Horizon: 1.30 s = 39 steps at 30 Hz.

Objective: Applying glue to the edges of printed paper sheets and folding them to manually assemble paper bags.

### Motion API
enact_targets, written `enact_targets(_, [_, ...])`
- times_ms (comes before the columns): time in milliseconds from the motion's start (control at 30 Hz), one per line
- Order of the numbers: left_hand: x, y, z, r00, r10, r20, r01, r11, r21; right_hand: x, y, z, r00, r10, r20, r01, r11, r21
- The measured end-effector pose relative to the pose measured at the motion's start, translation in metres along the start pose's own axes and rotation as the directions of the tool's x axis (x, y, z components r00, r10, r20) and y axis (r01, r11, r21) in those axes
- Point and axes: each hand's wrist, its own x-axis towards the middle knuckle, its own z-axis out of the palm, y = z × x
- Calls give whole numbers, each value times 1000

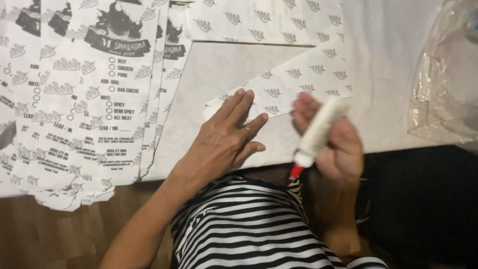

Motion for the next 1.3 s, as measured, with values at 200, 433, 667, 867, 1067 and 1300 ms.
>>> enact_targets(200, [-1, 0, 2, 997, 5, -76, -12, 996, -93, -2, -9, -18, 992, -12, -125, -45, 893, -449])
enact_targets(433, [-11, 9, 17, 996, 47, -81, -44, 998, 46, -12, -91, -60, 928, -256, -272, 277, 960, 43])
enact_targets(667, [-46, 46, 10, 996, 32, -78, -13, 974, 227, 3, -116, -72, 796, -410, -445, 430, 901, -61])
enact_targets(867, [-76, 7, -53, 839, -478, -259, 399, 865, -305, 2, -106, -68, 781, -468, -413, 470, 876, -105])
enact_targets(1067, [-121, -85, -83, 536, -579, -615, 779, 619, 96, 1, -105, -65, 783, -470, -407, 487, 871, -70])
enact_targets(1300, [-21, -80, -85, 657, -483, -579, 719, 633, 288, 1, -108, -73, 786, -475, -395, 467, 876, -125])
